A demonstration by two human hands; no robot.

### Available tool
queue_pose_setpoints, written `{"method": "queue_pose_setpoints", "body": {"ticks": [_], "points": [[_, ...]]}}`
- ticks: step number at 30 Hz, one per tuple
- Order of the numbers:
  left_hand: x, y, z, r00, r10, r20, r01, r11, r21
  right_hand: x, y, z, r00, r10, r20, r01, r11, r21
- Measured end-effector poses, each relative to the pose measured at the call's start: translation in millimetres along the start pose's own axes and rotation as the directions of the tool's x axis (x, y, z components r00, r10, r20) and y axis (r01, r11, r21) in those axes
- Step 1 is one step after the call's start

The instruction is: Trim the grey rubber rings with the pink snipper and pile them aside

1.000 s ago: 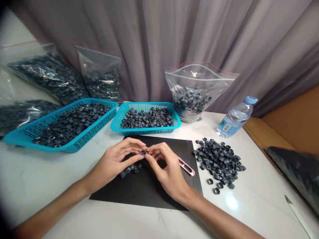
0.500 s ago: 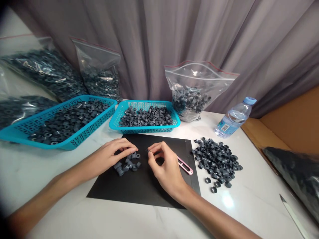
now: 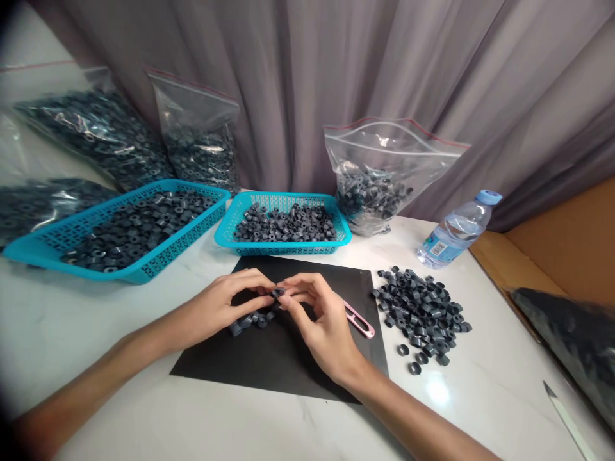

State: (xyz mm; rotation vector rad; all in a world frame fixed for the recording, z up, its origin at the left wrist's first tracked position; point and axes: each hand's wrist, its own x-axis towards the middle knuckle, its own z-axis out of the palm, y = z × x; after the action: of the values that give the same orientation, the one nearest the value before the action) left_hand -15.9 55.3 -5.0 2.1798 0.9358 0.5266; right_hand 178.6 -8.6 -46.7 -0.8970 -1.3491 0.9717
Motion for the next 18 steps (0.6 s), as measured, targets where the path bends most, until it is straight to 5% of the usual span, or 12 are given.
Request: {"method": "queue_pose_setpoints", "body": {"ticks": [18], "points": [[5.4,2.3,0.3,0.99,-0.106,-0.091,0.055,0.895,-0.443,1.0,1.7,-1.6,0.999,0.042,-0.031,-0.04,0.997,0.072]]}}
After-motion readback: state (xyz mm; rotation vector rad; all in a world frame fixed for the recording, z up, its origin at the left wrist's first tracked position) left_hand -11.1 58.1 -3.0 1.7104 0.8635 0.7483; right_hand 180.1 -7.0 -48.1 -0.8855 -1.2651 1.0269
